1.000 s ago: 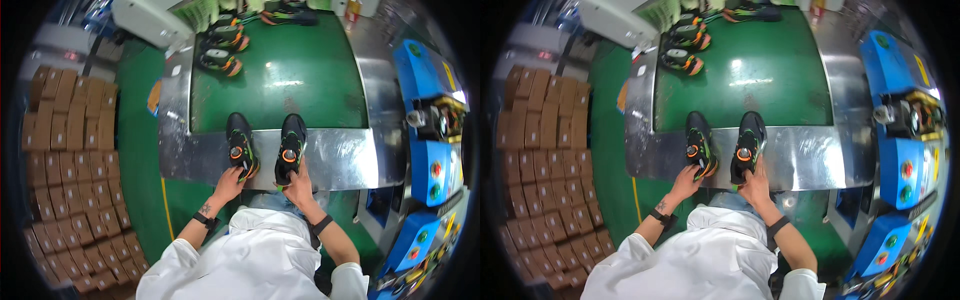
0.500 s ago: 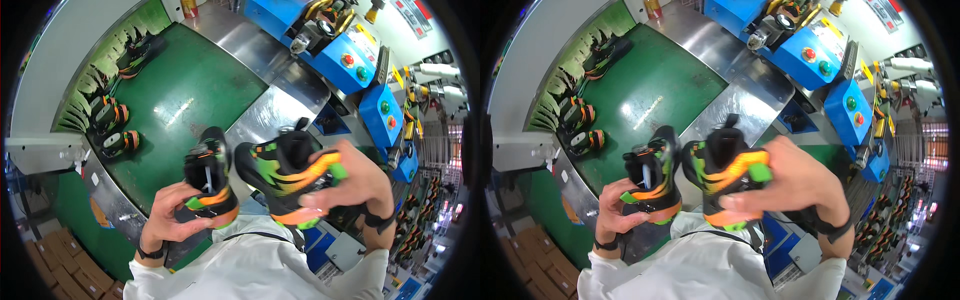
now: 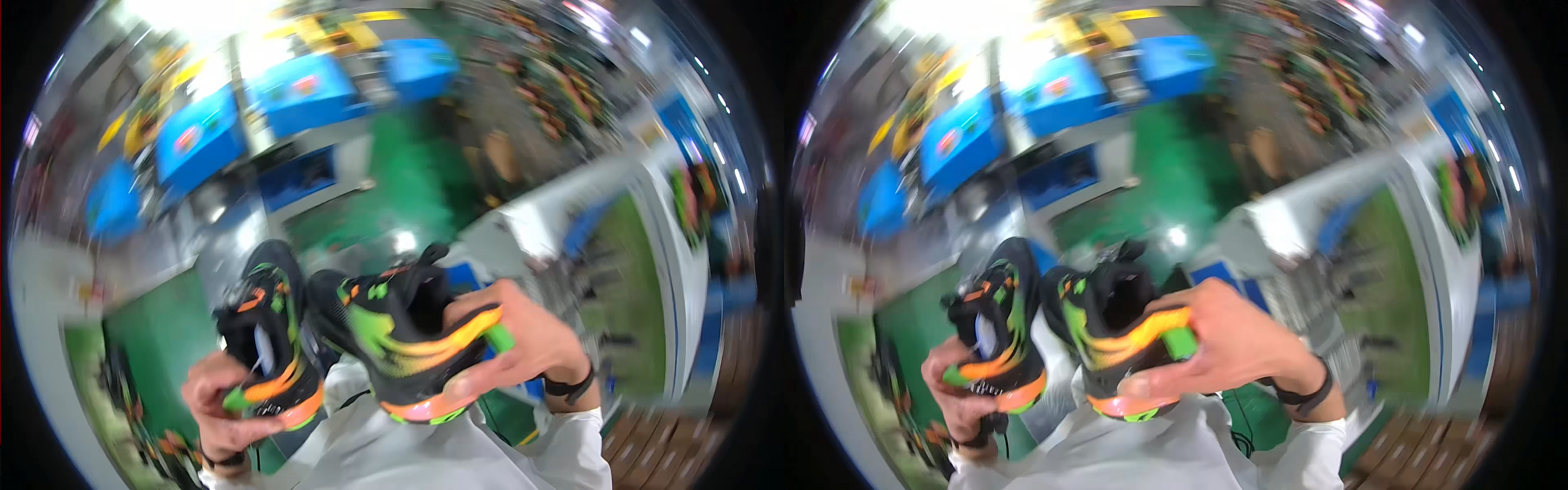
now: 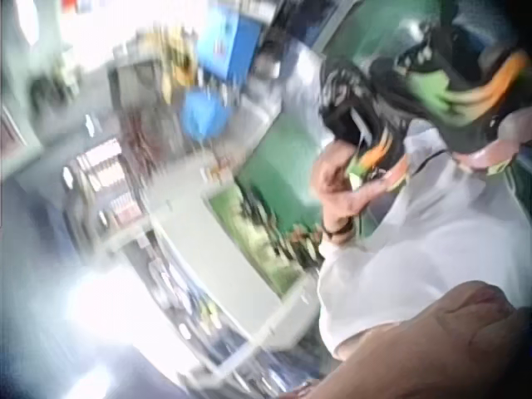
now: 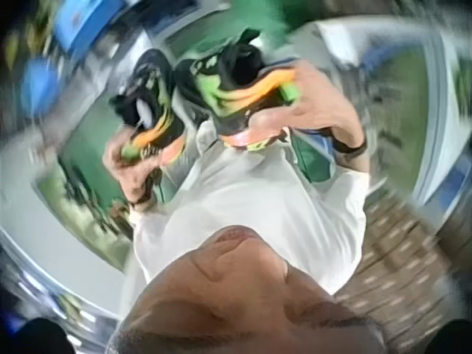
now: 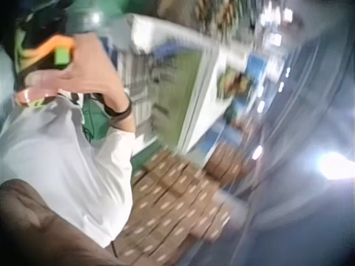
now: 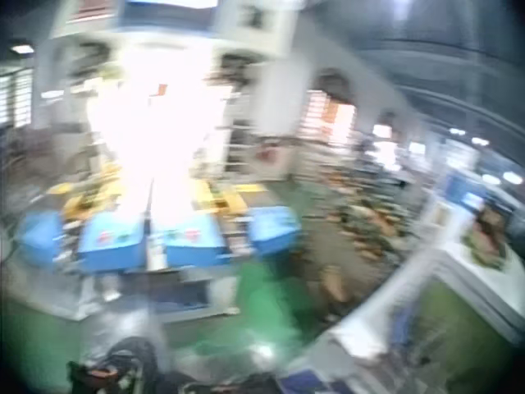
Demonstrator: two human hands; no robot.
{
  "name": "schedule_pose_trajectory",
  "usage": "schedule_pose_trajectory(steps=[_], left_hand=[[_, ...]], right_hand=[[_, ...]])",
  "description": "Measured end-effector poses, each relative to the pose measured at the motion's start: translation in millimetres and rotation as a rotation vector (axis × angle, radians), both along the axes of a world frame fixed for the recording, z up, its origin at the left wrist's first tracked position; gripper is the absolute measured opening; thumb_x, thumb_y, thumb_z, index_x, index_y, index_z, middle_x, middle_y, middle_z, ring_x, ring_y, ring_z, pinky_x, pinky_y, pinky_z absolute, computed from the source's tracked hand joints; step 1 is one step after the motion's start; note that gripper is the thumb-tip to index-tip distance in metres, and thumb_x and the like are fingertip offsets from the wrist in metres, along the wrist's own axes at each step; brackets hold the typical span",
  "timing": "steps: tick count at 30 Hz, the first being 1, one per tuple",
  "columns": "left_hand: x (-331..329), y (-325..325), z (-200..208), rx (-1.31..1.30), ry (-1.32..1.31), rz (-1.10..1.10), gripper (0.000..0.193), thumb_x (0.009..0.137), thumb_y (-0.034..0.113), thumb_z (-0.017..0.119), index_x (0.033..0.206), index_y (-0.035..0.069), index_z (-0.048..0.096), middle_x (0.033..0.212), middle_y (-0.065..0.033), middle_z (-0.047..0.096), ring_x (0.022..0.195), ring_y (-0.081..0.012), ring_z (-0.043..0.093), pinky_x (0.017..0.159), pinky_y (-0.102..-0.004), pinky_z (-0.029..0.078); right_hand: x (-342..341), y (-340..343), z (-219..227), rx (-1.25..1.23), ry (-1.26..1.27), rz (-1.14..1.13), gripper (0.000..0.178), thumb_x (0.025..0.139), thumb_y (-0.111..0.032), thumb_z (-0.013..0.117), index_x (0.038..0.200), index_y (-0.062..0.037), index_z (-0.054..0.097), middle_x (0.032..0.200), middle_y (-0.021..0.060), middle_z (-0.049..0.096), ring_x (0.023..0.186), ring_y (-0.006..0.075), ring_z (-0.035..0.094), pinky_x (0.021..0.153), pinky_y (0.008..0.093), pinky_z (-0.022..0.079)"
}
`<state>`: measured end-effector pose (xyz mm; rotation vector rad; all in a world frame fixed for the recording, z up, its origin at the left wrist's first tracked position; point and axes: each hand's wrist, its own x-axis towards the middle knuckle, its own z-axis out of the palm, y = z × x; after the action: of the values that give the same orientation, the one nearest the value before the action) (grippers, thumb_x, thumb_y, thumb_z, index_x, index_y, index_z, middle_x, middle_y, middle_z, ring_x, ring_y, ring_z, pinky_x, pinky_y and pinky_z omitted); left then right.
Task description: Operating an industrial machine to press and shape shoe uppers, then inspecting the finished product.
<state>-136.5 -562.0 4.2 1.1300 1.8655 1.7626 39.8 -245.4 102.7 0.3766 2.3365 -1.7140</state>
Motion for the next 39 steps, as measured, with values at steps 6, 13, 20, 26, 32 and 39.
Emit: schedule_pose_trajectory(steps=[6,13,20,26,32,39], left_hand=[[66.8,124.5,15.3,0.281,-0.297,-0.269,0.048,0.049,0.018,0.094,0.08,0.008,0.057,0.073,-0.0052,0.063,0.069,-0.0209,0.059,0.071,-0.0371,0.043],[176.5,300.2,-2.7,-0.008,0.186,-1.226,0.034,0.071,0.017,0.083,0.093,0.004,0.061,0.084,-0.0057,0.058,0.079,-0.0229,0.047,0.069,-0.0345,0.038],[218.2,399.2,-51.4,0.157,0.68,-1.015,0.047,0.074,0.008,0.069,0.119,0.006,0.056,0.114,-0.0133,0.059,0.103,-0.0333,0.055,0.082,-0.0428,0.043],[171.6,264.4,-94.0,-0.062,0.37,-0.924,0.046,0.081,0.007,0.061,0.126,0.002,0.052,0.116,-0.0171,0.059,0.105,-0.0345,0.058,0.085,-0.0446,0.048],[88.8,55.1,-221.2,-0.193,-0.165,0.421,0.023,0.084,0.011,0.059,0.105,0.003,0.06,0.106,-0.0175,0.065,0.1,-0.0378,0.061,0.087,-0.0455,0.048],[186.1,-197.0,-312.3,-0.778,-0.149,1.823,0.024,0.087,0.009,0.058,0.109,0.003,0.057,0.1,-0.0139,0.059,0.096,-0.0346,0.056,0.086,-0.0439,0.044]], right_hand=[[278.4,-54.9,-38.3,0.044,0.395,-0.832,0.055,0.062,-0.043,0.083,0.084,0.0008,0.056,0.075,0.0088,0.059,0.067,0.0213,0.054,0.065,0.0312,0.041],[348.2,-69.6,-107.7,0.958,-0.334,-1.63,0.037,0.065,-0.022,0.081,0.071,-0.0023,0.05,0.079,0.015,0.055,0.065,0.0341,0.054,0.059,0.0379,0.045],[329.9,-4.9,-146.3,1.079,0.056,-1.839,0.037,0.083,-0.013,0.071,0.115,-0.0016,0.058,0.133,0.0191,0.046,0.117,0.031,0.049,0.087,0.0427,0.051],[174.0,-28.8,-137.7,0.397,0.789,-1.221,0.02,0.092,-0.003,0.06,0.11,0.0041,0.054,0.106,0.0175,0.063,0.097,0.0272,0.062,0.088,0.0348,0.051],[-47.1,-123.8,-55.8,0.106,0.754,0.349,0.021,0.077,0.005,0.061,0.098,0.004,0.062,0.094,0.0163,0.068,0.087,0.0278,0.067,0.076,0.0322,0.053],[-158.6,-401.7,-11.9,-0.377,0.804,1.595,0.025,0.081,-0.002,0.063,0.106,-0.0002,0.066,0.106,0.0092,0.067,0.089,0.0221,0.067,0.075,0.0326,0.055]])
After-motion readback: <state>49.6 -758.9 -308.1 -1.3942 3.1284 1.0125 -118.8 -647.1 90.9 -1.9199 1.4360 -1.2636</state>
